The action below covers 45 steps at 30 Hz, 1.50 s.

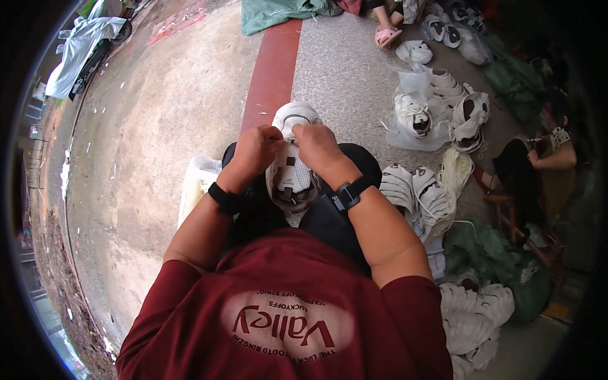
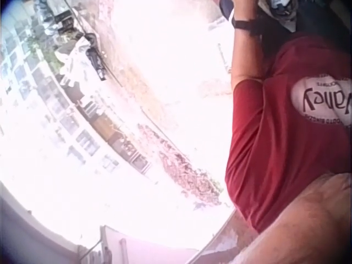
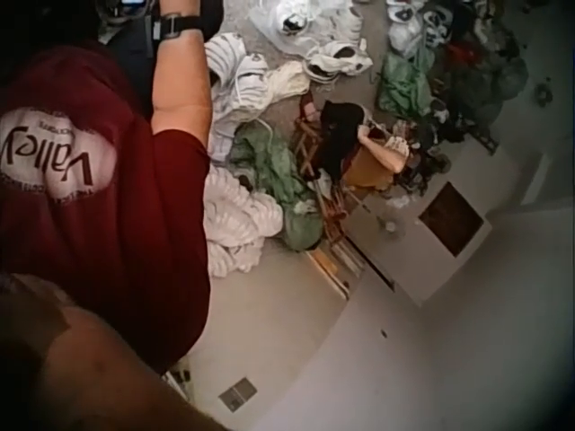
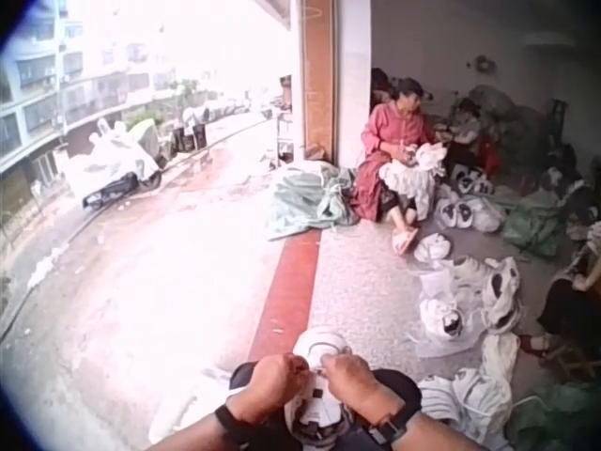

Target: The recorder is threading laces through the eyelets of a white sneaker.

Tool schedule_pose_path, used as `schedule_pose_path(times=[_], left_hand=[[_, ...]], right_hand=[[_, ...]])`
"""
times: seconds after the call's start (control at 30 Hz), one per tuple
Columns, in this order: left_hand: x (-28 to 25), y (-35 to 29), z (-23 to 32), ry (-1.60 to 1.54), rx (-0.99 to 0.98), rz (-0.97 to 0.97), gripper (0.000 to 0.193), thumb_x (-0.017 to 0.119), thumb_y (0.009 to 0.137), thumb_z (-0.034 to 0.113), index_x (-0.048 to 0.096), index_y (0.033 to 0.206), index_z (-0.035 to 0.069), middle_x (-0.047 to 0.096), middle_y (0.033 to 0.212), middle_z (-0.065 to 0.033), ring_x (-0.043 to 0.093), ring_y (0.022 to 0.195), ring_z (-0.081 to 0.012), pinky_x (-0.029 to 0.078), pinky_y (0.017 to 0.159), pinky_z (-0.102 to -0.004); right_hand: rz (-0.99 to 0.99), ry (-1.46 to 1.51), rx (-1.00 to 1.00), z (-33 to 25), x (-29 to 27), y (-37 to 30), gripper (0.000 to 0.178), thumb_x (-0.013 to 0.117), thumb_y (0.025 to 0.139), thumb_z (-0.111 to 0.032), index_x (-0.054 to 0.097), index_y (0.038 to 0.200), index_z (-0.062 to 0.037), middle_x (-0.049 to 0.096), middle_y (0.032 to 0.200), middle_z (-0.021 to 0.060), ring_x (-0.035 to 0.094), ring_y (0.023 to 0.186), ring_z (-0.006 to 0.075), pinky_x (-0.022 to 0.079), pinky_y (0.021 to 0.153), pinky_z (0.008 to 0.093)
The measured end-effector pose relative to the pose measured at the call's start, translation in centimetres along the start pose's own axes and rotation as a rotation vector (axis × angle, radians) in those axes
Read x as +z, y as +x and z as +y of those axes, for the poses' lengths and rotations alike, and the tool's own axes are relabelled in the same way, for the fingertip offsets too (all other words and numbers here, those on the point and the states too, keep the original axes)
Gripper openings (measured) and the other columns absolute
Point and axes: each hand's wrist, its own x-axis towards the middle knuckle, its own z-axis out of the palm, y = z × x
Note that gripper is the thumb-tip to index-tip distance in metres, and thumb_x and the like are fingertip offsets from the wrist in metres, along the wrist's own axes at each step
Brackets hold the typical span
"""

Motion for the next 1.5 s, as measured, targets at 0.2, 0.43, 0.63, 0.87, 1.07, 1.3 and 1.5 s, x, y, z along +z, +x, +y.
schedule_pose_path(times=[0.2, 0.43, 0.63, 0.87, 1.07, 1.3, 1.5], left_hand=[[0.7, 1.0, -0.1, 0.115, 0.082, 0.009, 0.011, 0.06, 0.071, 0.013, 0.065, 0.077, 0.005, 0.062, 0.073, -0.0175, 0.061, 0.067, -0.0329, 0.048, 0.063, -0.039], [2.4, 1.5, -2.3, -0.465, -0.055, -0.092, 0.013, 0.063, 0.075, 0.009, 0.062, 0.079, -0.003, 0.062, 0.067, -0.0112, 0.056, 0.064, -0.0101, 0.046, 0.059, -0.0274], [1.8, 0.1, -2.2, -0.279, -0.024, 0.028, 0.009, 0.062, 0.076, 0.006, 0.059, 0.078, -0.002, 0.059, 0.066, -0.0068, 0.052, 0.061, -0.0086, 0.045, 0.056, -0.0274], [2.6, 1.4, -0.8, -0.038, 0.181, 0.06, 0.007, 0.061, 0.072, 0.006, 0.062, 0.072, -0.001, 0.062, 0.064, -0.0142, 0.059, 0.06, -0.0178, 0.047, 0.057, -0.0317], [2.6, 1.2, -2.3, -0.442, -0.077, -0.018, 0.011, 0.066, 0.074, 0.01, 0.062, 0.075, -0.001, 0.06, 0.065, -0.0061, 0.053, 0.061, -0.0096, 0.045, 0.056, -0.0271], [2.5, 1.2, -3.8, -0.418, 0.001, -0.076, 0.012, 0.065, 0.073, 0.01, 0.061, 0.077, -0.001, 0.06, 0.065, -0.0088, 0.054, 0.061, -0.0119, 0.045, 0.057, -0.0284], [1.2, 1.7, -2.0, -0.382, -0.031, -0.13, 0.01, 0.065, 0.076, 0.008, 0.06, 0.075, -0.001, 0.057, 0.064, -0.0005, 0.049, 0.063, -0.0059, 0.043, 0.057, -0.0239]], right_hand=[[0.052, 0.14, 0.034, 1.1, 0.6, -0.1, 0.01, 0.063, 0.073, -0.012, 0.056, 0.074, -0.0041, 0.059, 0.072, 0.0182, 0.059, 0.074, 0.0358, 0.046, 0.067, 0.0438], [0.029, 0.388, 0.104, 1.6, -0.5, -0.3, 0.017, 0.063, 0.071, -0.011, 0.049, 0.076, -0.0026, 0.057, 0.071, 0.0198, 0.056, 0.072, 0.0386, 0.044, 0.063, 0.0456], [0.201, 0.166, 0.068, 0.8, 2.2, -0.6, 0.016, 0.062, 0.073, -0.011, 0.05, 0.079, -0.0026, 0.057, 0.072, 0.022, 0.057, 0.073, 0.0413, 0.045, 0.064, 0.0473], [0.136, 0.096, -0.006, 1.0, 0.4, -0.8, 0.014, 0.061, 0.074, -0.013, 0.053, 0.079, -0.003, 0.058, 0.072, 0.0213, 0.057, 0.073, 0.0405, 0.046, 0.064, 0.047], [0.108, -0.108, -0.22, 0.0, 0.2, -0.7, 0.006, 0.052, 0.073, -0.009, 0.055, 0.076, -0.0045, 0.058, 0.068, 0.0175, 0.06, 0.069, 0.0343, 0.047, 0.062, 0.0439], [0.13, 0.061, -0.264, 3.7, -0.7, -0.8, 0.012, 0.05, 0.076, -0.016, 0.057, 0.074, -0.007, 0.06, 0.074, 0.0178, 0.059, 0.071, 0.0366, 0.048, 0.061, 0.0437], [0.131, 0.453, -0.06, 3.3, -1.5, -2.4, 0.011, 0.053, 0.077, -0.01, 0.051, 0.071, -0.0008, 0.056, 0.071, 0.018, 0.055, 0.068, 0.0384, 0.043, 0.058, 0.0416]])
